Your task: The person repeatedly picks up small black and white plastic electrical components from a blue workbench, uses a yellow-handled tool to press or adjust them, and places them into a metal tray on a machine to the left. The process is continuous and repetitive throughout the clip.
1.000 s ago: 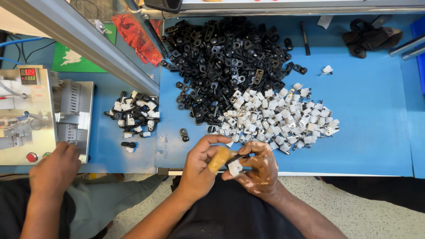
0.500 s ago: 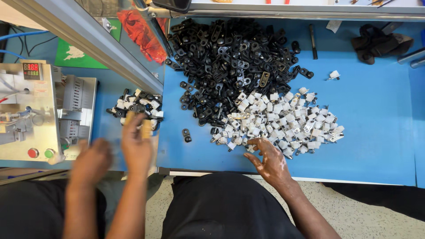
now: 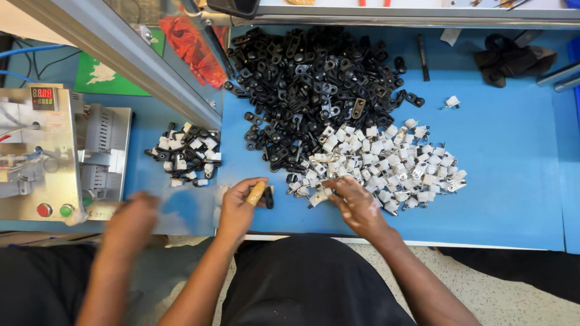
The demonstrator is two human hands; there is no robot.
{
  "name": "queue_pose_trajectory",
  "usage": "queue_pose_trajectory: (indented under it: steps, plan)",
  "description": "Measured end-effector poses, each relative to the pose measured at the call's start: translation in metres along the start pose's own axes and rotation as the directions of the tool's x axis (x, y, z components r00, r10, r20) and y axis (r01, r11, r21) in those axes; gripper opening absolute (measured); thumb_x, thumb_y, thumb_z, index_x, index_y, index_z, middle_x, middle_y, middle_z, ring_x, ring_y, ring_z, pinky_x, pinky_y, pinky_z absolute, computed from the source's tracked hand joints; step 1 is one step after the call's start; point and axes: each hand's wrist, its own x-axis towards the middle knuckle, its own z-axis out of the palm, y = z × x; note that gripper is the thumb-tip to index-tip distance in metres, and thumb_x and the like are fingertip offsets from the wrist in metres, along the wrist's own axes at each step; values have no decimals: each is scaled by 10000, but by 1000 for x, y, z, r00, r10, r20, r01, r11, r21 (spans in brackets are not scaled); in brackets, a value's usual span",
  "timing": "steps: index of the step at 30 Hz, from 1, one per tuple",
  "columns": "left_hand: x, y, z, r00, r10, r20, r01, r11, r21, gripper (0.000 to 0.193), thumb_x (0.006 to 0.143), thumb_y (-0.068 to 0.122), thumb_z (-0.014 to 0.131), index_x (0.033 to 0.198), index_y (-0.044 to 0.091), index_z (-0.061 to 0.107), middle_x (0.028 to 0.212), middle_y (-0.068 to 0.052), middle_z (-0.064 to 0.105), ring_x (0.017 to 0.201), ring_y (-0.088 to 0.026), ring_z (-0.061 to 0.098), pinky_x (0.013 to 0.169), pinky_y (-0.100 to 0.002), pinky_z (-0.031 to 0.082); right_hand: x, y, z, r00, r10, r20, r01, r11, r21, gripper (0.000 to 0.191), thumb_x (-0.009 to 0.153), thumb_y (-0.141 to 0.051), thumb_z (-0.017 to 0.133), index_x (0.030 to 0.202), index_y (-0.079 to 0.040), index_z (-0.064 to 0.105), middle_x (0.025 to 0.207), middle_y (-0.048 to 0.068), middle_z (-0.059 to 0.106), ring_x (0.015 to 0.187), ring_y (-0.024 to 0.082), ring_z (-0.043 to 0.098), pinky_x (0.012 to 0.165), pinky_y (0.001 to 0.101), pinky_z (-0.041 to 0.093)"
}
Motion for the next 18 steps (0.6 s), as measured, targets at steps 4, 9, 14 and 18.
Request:
queue_pose_trajectory:
  steps: [4, 9, 14, 18]
  plan:
    - [-7, -1, 18, 963, -253, 91, 269, 899, -346, 194, 825, 162, 449, 914, 10, 529, 731, -72, 581, 581, -136, 536, 484, -228, 444, -28, -6, -33, 900, -384, 205, 237, 828, 509, 147, 772, -151, 478, 876, -85, 557, 926, 109, 568, 895, 231, 555, 771, 345, 479]
    - [-16, 14, 35, 880, -420, 223, 476, 759, -444, 277, 780, 185, 425, 941, -16, 527, 846, -72, 604, 710, -162, 586, 576, -263, 492, -51, -21, -34, 781, -514, 355, 305, 810, 501, 177, 762, -106, 468, 907, -47, 551, 1030, 122, 540, 965, 275, 517, 830, 401, 389]
    - [-25, 33, 39, 878, -332, 343, 465, 760, -454, 249, 779, 123, 474, 993, 7, 528, 841, -78, 578, 759, -151, 572, 648, -261, 500, -50, -30, -21, 841, -536, 72, 468, 787, 402, 258, 786, -90, 496, 982, -25, 340, 997, 67, 568, 905, 182, 575, 778, 304, 452]
    - [-29, 41, 42, 868, -335, 367, 477, 767, -428, 255, 758, 108, 491, 997, 28, 534, 836, -62, 580, 724, -126, 561, 603, -259, 488, -46, -32, -20, 952, -301, -55, 300, 885, 356, 213, 727, -21, 514, 938, -51, 531, 914, 64, 586, 864, 178, 593, 800, 276, 479]
